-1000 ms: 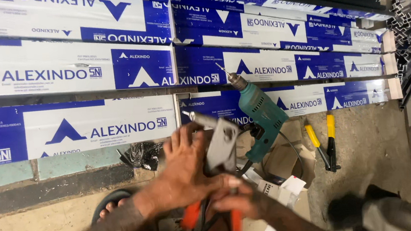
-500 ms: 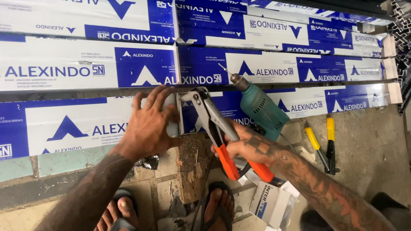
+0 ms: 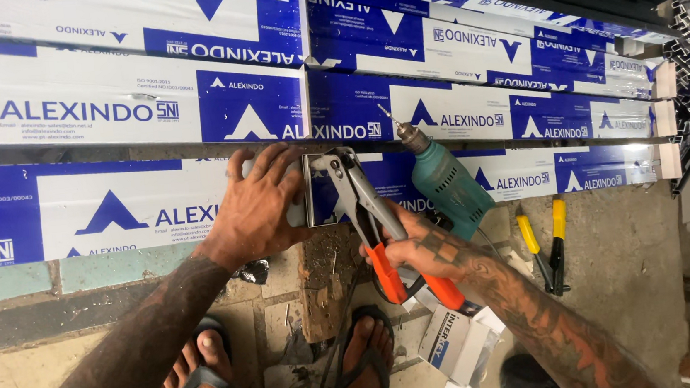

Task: The person uses a power drill and locking pliers to fasten a metal bracket onto a horizontal metal bar. They repeatedly position the bracket, drill a screw, and adjust the pliers to secure the connection.

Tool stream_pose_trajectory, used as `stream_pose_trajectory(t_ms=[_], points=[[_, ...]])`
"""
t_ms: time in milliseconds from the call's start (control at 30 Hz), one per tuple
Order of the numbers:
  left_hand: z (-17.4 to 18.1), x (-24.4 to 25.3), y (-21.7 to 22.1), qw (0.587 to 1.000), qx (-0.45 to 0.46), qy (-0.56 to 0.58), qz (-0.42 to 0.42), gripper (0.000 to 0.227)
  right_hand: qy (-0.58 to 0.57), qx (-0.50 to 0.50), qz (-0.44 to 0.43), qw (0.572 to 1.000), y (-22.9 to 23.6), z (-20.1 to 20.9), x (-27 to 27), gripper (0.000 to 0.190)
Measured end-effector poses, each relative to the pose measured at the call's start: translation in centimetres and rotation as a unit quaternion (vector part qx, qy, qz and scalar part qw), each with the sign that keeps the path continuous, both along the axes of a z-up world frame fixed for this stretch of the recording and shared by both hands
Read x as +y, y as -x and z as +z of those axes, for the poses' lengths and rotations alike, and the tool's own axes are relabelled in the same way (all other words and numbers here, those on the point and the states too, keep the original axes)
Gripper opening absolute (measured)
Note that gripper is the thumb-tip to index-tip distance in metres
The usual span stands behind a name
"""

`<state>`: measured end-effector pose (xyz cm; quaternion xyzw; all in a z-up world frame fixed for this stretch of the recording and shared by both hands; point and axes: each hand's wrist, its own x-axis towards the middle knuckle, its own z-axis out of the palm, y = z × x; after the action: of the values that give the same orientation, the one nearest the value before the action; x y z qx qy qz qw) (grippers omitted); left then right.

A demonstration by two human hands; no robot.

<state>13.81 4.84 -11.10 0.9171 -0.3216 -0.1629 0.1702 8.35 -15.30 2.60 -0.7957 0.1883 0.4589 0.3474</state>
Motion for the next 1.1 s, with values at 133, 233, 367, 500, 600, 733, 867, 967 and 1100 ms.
stream_pose_trajectory(t_ms=[133, 233, 367, 500, 600, 733, 867, 967, 1100], points=[[-1.1, 0.0, 0.3, 1.000, -0.028, 0.001, -0.011, 0.060, 0.007, -0.003, 0.011, 1.000, -0.4, -0.5, -0.2, 0.087], [-0.8, 0.0, 0.3, 0.997, -0.052, -0.038, -0.054, 0.066, 0.040, 0.030, 0.026, 0.998, -0.8, 0.0, 0.4, 0.099], [0.0, -0.1, 0.1, 0.992, -0.017, -0.081, -0.090, 0.068, 0.031, 0.031, 0.040, 0.998, -0.6, -1.1, -0.4, 0.095], [0.2, -0.2, 0.0, 0.990, -0.014, -0.102, -0.091, 0.069, 0.024, 0.026, 0.034, 0.999, -0.4, -3.2, -2.1, 0.087], [0.6, -0.2, -0.3, 0.989, -0.010, -0.108, -0.102, 0.070, 0.079, 0.084, 0.016, 0.993, -1.0, -2.9, 0.1, 0.088], [1.5, -0.1, -0.7, 0.987, -0.011, -0.116, -0.114, 0.080, 0.095, 0.090, -0.036, 0.991, 0.0, -5.3, -2.8, 0.086], [0.8, -0.3, -0.7, 0.992, -0.001, -0.085, -0.096, 0.076, 0.056, 0.069, -0.032, 0.996, 0.6, -8.5, -4.1, 0.075], [0.3, -0.4, -0.9, 0.993, 0.004, -0.073, -0.090, 0.078, 0.043, 0.037, 0.012, 0.998, 1.7, -10.2, -5.7, 0.058], [0.9, -0.2, -1.0, 0.992, 0.017, -0.076, -0.097, 0.073, 0.122, -0.009, 0.104, 0.987, 2.1, -10.0, -3.9, 0.047]])
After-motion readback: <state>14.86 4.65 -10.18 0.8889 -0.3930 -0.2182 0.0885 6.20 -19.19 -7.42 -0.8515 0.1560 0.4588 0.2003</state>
